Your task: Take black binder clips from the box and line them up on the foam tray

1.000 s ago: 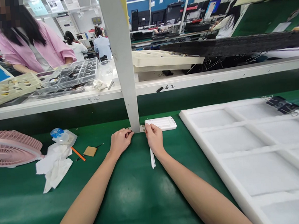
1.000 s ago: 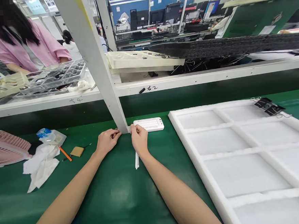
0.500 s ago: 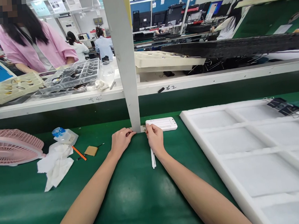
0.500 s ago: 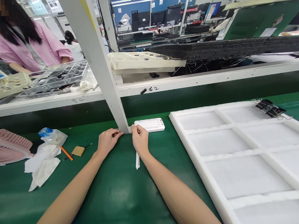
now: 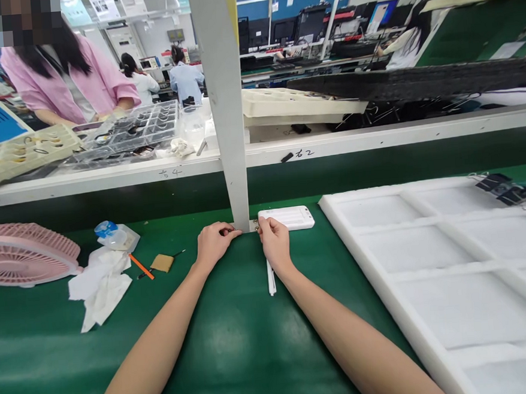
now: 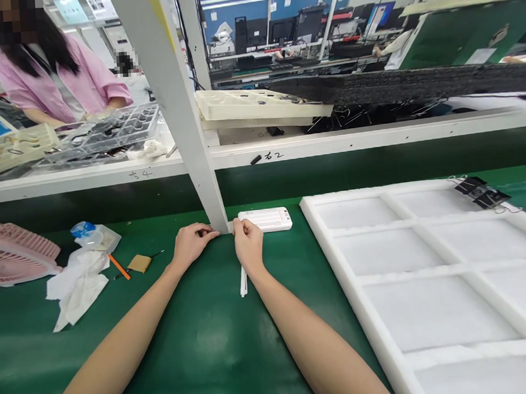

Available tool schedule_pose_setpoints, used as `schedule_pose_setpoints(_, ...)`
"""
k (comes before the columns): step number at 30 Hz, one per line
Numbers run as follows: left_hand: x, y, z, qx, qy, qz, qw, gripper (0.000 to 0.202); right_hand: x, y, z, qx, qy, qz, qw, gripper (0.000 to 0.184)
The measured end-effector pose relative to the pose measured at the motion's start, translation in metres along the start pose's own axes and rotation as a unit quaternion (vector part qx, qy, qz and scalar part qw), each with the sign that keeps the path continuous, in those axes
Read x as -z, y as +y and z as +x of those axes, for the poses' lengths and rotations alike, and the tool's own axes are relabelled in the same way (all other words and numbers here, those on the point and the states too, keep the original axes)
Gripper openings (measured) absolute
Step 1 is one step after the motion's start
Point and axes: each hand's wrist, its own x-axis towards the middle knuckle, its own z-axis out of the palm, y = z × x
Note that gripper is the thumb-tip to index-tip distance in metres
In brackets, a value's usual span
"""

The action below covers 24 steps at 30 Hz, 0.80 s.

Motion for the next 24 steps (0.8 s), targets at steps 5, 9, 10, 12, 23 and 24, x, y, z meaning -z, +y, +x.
schedule_pose_setpoints(5,0.0,-0.005,0.004,0.007,-0.009,-0.043,0.999,0.022,0.0,0.0,0.0,0.003,-0.001,-0.001,1.0,0.045)
schedule_pose_setpoints(9,0.003,-0.006,0.005,-0.023,-0.024,-0.032,0.999,0.023,0.0,-0.001,0.0,0.0,0.001,-0.005,1.0,0.046)
schedule_pose_setpoints(10,0.004,-0.007,0.006,-0.035,-0.027,-0.024,0.999,0.024,0.0,-0.002,0.0,-0.001,0.001,-0.006,1.0,0.046)
schedule_pose_setpoints(12,0.006,-0.008,0.007,-0.053,-0.026,-0.004,0.998,0.026,0.0,-0.002,0.0,-0.002,0.001,-0.005,1.0,0.046)
schedule_pose_setpoints(23,0.023,0.005,0.011,-0.057,-0.026,0.147,0.987,0.045,-0.002,0.001,0.0,0.006,-0.004,-0.006,1.0,0.046)
schedule_pose_setpoints(24,0.025,0.007,0.012,-0.065,-0.031,0.17,0.983,0.047,-0.002,0.0,0.0,0.005,-0.005,-0.005,1.0,0.046)
